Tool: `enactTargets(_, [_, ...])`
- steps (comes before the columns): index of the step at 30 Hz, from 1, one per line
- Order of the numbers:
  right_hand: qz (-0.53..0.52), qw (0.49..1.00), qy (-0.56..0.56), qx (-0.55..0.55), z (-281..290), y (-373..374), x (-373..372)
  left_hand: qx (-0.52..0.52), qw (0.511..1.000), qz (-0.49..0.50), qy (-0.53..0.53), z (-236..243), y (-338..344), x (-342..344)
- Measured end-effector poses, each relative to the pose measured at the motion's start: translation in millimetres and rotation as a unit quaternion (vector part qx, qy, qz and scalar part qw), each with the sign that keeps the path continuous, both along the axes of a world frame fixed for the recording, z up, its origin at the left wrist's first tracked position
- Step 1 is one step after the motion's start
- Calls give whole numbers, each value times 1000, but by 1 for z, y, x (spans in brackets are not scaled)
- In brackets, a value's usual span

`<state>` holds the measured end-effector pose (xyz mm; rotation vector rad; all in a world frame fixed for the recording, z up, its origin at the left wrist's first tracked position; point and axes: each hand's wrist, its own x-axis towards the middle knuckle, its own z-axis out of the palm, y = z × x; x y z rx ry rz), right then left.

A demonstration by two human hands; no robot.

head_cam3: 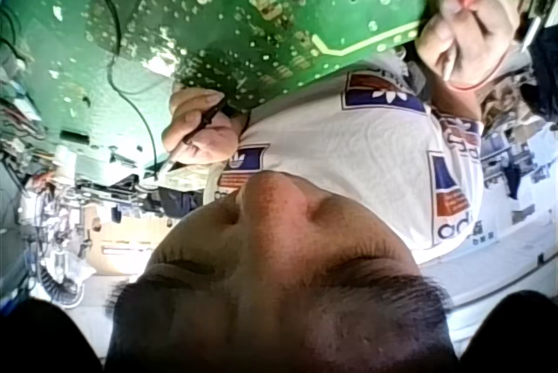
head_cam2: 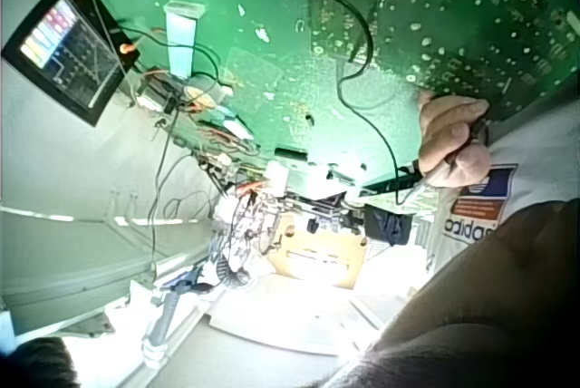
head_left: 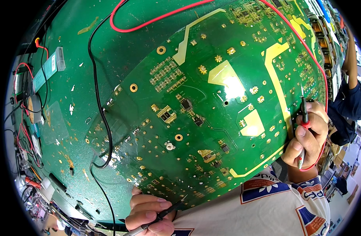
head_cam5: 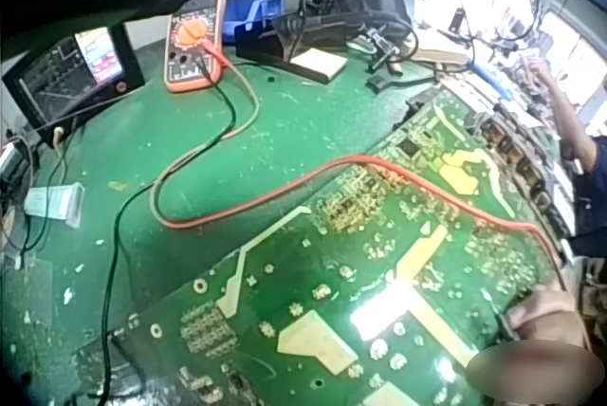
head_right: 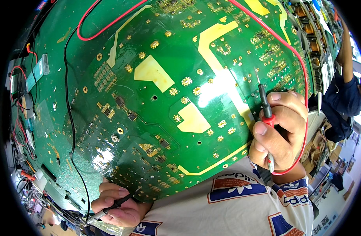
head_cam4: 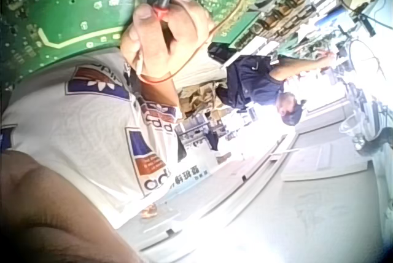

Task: The person touches a circuit board with test probes, adjusts settings on a digital multimeter, and handles wires.

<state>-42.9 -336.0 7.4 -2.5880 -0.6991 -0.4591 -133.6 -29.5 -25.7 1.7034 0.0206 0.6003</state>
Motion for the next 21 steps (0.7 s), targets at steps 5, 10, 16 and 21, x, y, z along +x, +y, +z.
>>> enactTargets(5, [0,1000,4,-1,1,-1,0,9,1000,-1,15,2,2,-2])
enactTargets(10, [1,1000,6,-3,1,-2,-1,1,1000,8,11,1,0,-2])
enactTargets(16, [5,1000,7,0,1,-1,1,-3,1000,9,10,1,0,-1])
enactTargets(21, [7,1000,4,-1,0,-1,1,2,1000,-3,11,1,2,-2])
